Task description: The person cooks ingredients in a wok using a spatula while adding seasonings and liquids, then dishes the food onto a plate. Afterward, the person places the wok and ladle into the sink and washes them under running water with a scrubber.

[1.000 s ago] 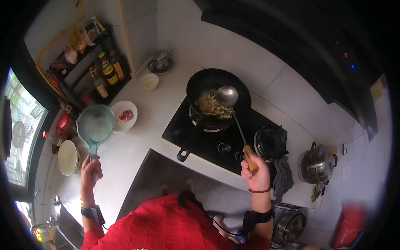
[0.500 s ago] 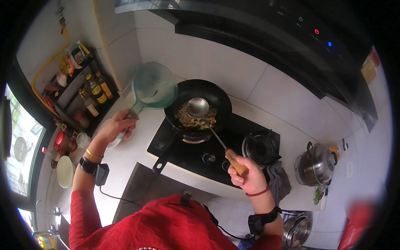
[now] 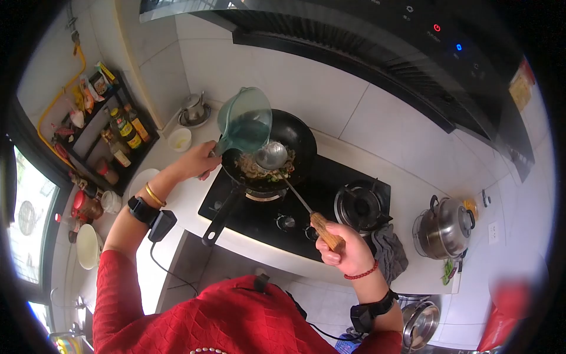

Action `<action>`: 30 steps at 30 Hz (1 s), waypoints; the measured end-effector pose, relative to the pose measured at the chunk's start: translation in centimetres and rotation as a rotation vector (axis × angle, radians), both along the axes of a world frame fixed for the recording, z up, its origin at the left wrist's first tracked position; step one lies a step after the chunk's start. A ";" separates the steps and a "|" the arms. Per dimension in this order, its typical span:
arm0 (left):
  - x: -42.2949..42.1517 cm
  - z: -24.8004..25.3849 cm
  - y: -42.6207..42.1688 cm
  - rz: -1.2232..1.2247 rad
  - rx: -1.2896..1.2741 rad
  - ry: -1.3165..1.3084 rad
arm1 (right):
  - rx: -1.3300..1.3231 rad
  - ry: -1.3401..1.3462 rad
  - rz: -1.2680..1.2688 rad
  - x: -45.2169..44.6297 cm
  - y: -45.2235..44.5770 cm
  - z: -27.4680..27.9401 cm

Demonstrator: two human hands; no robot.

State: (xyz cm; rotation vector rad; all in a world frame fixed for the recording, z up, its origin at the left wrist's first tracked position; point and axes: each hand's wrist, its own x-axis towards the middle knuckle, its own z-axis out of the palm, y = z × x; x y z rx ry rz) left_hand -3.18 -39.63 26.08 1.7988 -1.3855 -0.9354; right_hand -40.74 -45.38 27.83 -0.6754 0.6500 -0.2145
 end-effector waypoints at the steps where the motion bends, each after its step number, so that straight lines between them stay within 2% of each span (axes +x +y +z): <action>1: 0.1 -0.1 -0.1 -0.003 -0.007 -0.023 | -0.001 0.001 0.003 0.0 0.0 0.0; 7: 0.5 -0.2 0.2 0.001 -0.027 -0.188 | 0.000 0.015 0.024 0.3 0.1 0.1; 10: 1.2 -0.4 0.8 0.032 -0.066 -0.175 | -0.037 0.053 0.044 0.6 0.5 0.8; 15: 2.4 0.5 3.7 0.114 -0.080 0.162 | -0.226 0.228 0.129 1.3 0.8 3.0; 18: 3.1 1.3 6.0 0.175 -0.118 0.332 | -0.158 0.177 0.095 3.3 -0.1 2.5; 20: 3.2 1.9 7.6 0.238 -0.154 0.425 | 0.028 0.062 0.029 5.7 -1.9 1.1; 25: 4.7 2.0 12.6 0.359 -0.225 0.566 | -0.136 0.059 -0.107 7.3 -4.4 -0.9; 28: 5.4 1.5 15.9 0.398 -0.234 0.566 | -0.416 0.201 -0.149 5.5 -3.0 0.6; 30: 5.6 0.7 17.9 0.446 -0.250 0.630 | -0.514 0.292 -0.195 4.2 -1.3 0.8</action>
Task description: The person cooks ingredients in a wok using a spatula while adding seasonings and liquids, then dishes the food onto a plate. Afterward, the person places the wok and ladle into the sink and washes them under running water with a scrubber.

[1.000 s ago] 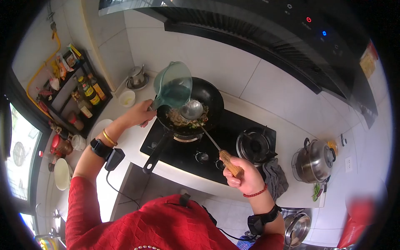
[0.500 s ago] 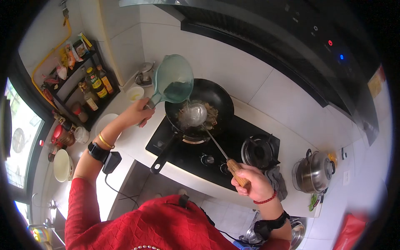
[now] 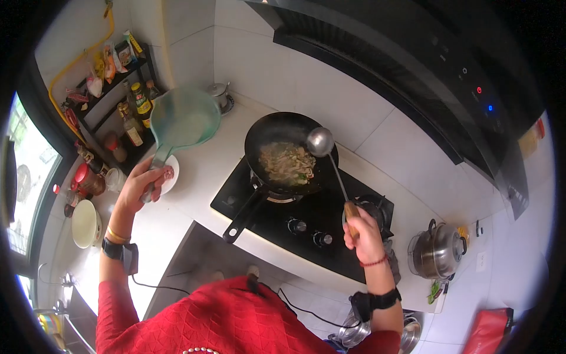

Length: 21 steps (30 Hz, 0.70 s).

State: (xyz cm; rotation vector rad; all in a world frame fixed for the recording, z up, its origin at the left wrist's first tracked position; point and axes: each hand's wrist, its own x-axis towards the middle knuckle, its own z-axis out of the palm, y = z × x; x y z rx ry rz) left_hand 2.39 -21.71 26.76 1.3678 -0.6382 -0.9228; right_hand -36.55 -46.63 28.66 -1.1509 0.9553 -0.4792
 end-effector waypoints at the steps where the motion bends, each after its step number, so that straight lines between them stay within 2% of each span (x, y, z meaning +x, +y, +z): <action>1: -0.1 -0.2 1.1 0.014 -0.029 0.052 | -0.048 0.042 -0.031 -0.6 0.7 -0.1; 5: 0.3 -3.1 5.7 0.119 -0.108 0.269 | -0.104 0.002 -0.151 -2.4 2.5 -1.1; 21: -0.2 -11.2 19.1 0.468 -0.125 0.271 | -0.230 0.082 -0.224 -0.1 3.4 -5.6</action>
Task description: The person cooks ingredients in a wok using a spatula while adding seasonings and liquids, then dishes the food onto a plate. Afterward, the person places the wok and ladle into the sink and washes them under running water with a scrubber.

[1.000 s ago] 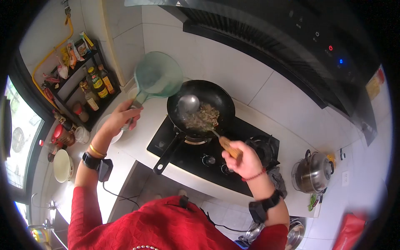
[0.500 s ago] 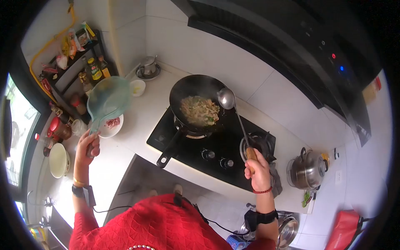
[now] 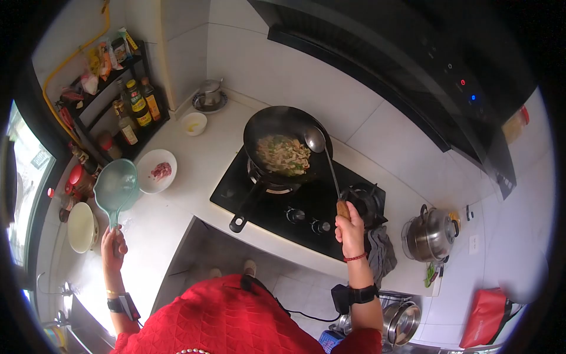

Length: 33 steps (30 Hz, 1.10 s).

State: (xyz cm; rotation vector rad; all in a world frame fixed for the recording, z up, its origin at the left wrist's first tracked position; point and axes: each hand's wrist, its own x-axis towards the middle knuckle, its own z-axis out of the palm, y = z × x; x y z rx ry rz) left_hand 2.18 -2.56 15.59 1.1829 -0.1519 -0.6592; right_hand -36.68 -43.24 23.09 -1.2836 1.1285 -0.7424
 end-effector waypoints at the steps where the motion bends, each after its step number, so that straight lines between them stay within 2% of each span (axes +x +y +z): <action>1: -0.2 -0.3 0.8 0.027 0.007 0.006 | -0.012 0.022 0.000 0.2 0.0 -0.4; 6: -0.7 -3.3 4.6 0.106 0.038 0.063 | 0.045 0.013 -0.002 0.6 1.7 1.0; 9: -1.1 -4.5 6.2 0.172 0.048 0.109 | -0.060 0.121 0.014 0.6 0.8 0.7; 11: -1.3 -5.8 7.1 0.186 0.003 0.123 | -0.333 0.314 0.047 0.8 -1.5 -2.8; 12: -1.2 -6.5 7.5 0.197 -0.019 0.129 | -0.385 0.495 0.054 1.6 -1.2 -2.3; 15: -0.4 -10.6 10.5 0.149 -0.170 0.187 | -0.647 0.498 0.155 1.5 -2.0 -4.7; 17: -0.8 -11.6 11.2 0.239 -0.145 0.258 | -0.545 0.501 0.186 2.0 -0.9 -3.6; 18: -1.2 -11.2 11.1 0.247 -0.069 0.226 | -0.738 0.477 0.242 1.8 -1.2 -4.3; 20: -1.8 -9.7 10.2 0.248 0.070 0.181 | -0.848 0.614 0.290 2.5 -0.8 -3.8; 23: -2.0 -9.8 11.4 0.194 0.159 0.130 | -0.956 0.606 0.323 2.8 -0.8 -4.9; 26: -2.4 -9.7 12.4 0.129 0.282 0.108 | -0.632 0.797 0.255 2.9 -0.9 -6.1; 27: -2.5 -10.1 12.8 0.137 0.312 0.145 | -0.496 0.711 0.237 3.4 -0.7 -6.3; 29: -2.5 -11.1 13.7 0.136 0.379 0.161 | -0.052 0.493 0.276 3.1 -1.6 -7.2; 31: -2.5 -11.3 14.1 0.125 0.505 0.136 | -0.252 0.629 0.279 4.0 -1.1 -6.8; 33: -2.4 -11.6 14.8 0.146 0.586 0.075 | -0.395 0.645 0.275 4.2 -0.4 -6.5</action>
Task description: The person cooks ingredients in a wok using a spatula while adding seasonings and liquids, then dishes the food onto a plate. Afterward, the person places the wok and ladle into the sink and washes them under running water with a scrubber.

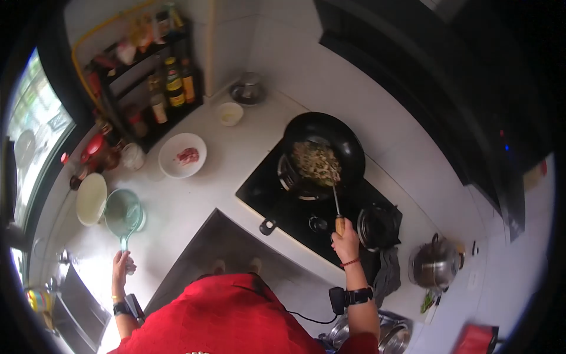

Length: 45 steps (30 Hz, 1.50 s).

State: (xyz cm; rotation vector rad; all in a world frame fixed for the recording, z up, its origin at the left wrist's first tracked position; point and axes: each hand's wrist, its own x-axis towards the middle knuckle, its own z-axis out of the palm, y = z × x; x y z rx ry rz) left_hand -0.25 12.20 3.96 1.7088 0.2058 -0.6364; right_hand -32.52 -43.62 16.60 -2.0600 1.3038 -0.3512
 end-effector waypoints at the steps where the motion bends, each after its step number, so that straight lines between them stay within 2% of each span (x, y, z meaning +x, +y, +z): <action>1: -0.1 0.8 -0.3 0.037 0.025 -0.030 | -0.029 0.076 -0.004 0.1 0.4 0.7; 4: 0.5 0.6 0.2 0.130 0.146 -0.111 | -0.612 0.111 0.216 -1.8 0.2 -1.2; 5: 1.5 -1.5 1.7 0.054 0.223 -0.333 | -0.526 0.132 0.201 -2.2 0.3 -1.4; 8: 2.5 -1.4 1.4 0.242 0.283 -0.417 | -0.594 0.261 0.180 -4.6 0.4 -1.0; 9: 3.1 -1.3 1.5 0.239 0.357 -0.497 | -0.586 0.247 0.153 -5.4 0.7 -0.7; 12: 4.6 -1.8 0.4 0.292 0.273 -0.680 | -0.563 0.113 0.137 -6.0 1.1 -0.9; 13: 4.7 -0.6 -1.1 0.266 0.229 -0.662 | -0.572 0.032 0.117 -5.4 1.2 -1.3; 16: 5.1 2.4 -5.7 0.110 0.219 -0.810 | -0.383 0.072 -0.063 -2.4 1.1 -2.5; 18: 5.5 3.6 -7.9 0.037 0.169 -0.833 | -0.413 0.050 -0.120 -1.5 0.4 -4.5; 20: 5.8 4.0 -9.8 -0.011 0.114 -0.846 | -0.472 0.020 -0.135 -1.0 0.5 -4.4; 22: 5.9 4.1 -11.2 -0.065 -0.028 -0.796 | -0.379 0.045 -0.122 -0.6 1.7 -2.3; 23: 7.0 2.6 -11.2 -0.131 -0.019 -0.796 | -0.463 -0.027 -0.091 -0.8 2.1 -2.4; 24: 7.9 0.7 -11.7 -0.155 -0.022 -0.893 | -0.367 -0.005 -0.149 -0.9 2.3 -2.4; 25: 8.3 0.0 -12.8 -0.166 -0.056 -0.869 | -0.403 -0.018 -0.167 -0.9 2.5 -2.5; 26: 7.1 2.1 -15.0 -0.183 -0.029 -0.908 | -0.450 0.016 -0.135 -1.1 3.1 -1.4; 27: 4.0 7.6 -16.8 -0.325 0.195 -0.964 | -0.538 -0.010 -0.170 -1.6 3.6 -1.2; 28: 3.6 8.1 -18.1 -0.407 0.199 -1.142 | -0.625 -0.033 -0.181 -2.6 4.1 -1.4; 30: 3.6 7.6 -20.3 -0.521 0.181 -1.087 | -0.633 -0.005 -0.192 -5.7 5.1 -1.8; 31: 3.4 6.9 -21.4 -0.531 0.080 -1.005 | -0.651 -0.033 -0.233 -7.5 6.1 -1.9; 32: 2.8 6.5 -21.9 -0.575 0.029 -1.039 | -0.597 -0.035 -0.293 -9.6 6.9 -2.1; 35: -4.1 10.9 -24.8 -0.705 -0.069 -1.123 | -0.458 -0.097 -0.479 -17.0 9.6 -3.7; 36: -5.7 11.0 -25.1 -0.793 -0.100 -1.041 | -0.435 -0.144 -0.544 -19.7 10.5 -4.3; 38: -10.0 12.6 -26.0 -0.983 -0.087 -1.130 | -0.419 -0.102 -0.633 -24.9 12.8 -3.5; 40: -15.8 14.2 -26.7 -1.087 -0.117 -0.872 | -0.429 -0.096 -0.720 -29.8 15.3 -3.1; 41: -18.5 15.6 -27.4 -1.213 -0.097 -1.010 | -0.457 -0.101 -0.758 -32.5 16.6 -3.0; 44: -25.1 12.9 -29.6 -1.463 -0.235 -1.042 | -0.472 -0.116 -0.869 -41.4 20.7 -1.7; 45: -26.6 10.2 -30.5 -1.585 -0.121 -1.172 | -0.504 -0.147 -0.892 -44.2 22.4 -1.4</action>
